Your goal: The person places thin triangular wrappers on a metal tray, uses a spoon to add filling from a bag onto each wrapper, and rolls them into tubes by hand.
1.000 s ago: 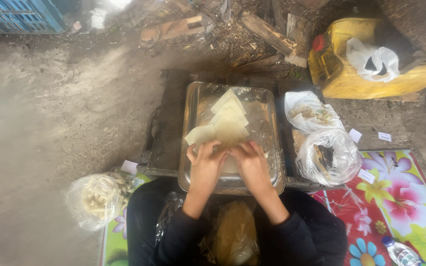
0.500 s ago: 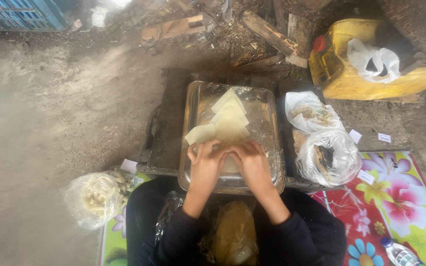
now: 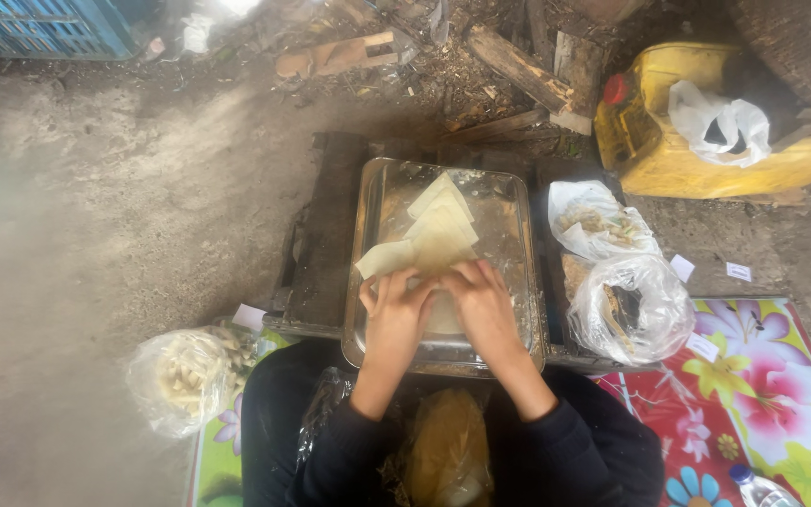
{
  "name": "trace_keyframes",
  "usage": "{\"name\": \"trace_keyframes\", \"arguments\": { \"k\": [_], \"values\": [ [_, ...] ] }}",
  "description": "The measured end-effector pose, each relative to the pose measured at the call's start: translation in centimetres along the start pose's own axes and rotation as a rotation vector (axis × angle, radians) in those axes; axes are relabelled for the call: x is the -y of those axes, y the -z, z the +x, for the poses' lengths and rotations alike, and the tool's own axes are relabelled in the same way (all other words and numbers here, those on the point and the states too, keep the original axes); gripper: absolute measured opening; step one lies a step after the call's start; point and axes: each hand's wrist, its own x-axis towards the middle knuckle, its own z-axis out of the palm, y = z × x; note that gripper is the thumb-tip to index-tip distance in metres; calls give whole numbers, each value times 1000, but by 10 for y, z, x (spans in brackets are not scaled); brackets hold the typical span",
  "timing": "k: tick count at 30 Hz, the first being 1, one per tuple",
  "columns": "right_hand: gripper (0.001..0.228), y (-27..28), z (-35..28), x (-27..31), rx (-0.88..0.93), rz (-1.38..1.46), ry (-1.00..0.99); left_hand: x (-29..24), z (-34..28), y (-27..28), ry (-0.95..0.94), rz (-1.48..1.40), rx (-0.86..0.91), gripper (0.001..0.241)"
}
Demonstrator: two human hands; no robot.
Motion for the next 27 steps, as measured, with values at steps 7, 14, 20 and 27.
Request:
{"name": "trace_keyframes", "arguments": {
  "k": [7,14,20,27],
  "values": [
    [26,4,-4,-6,30,163,2,2,1,-3,11,-10,-1,25],
    [25,1,3,-3,9,116,2,3,-2,0,2,-17,20,38],
    [24,-4,0,3,43,30,-38,4,-2,0,9,-4,0,32],
    [50,5,-3,11,-29,13,-164,3,-1,-2,-26,78,-13,35]
  ]
}}
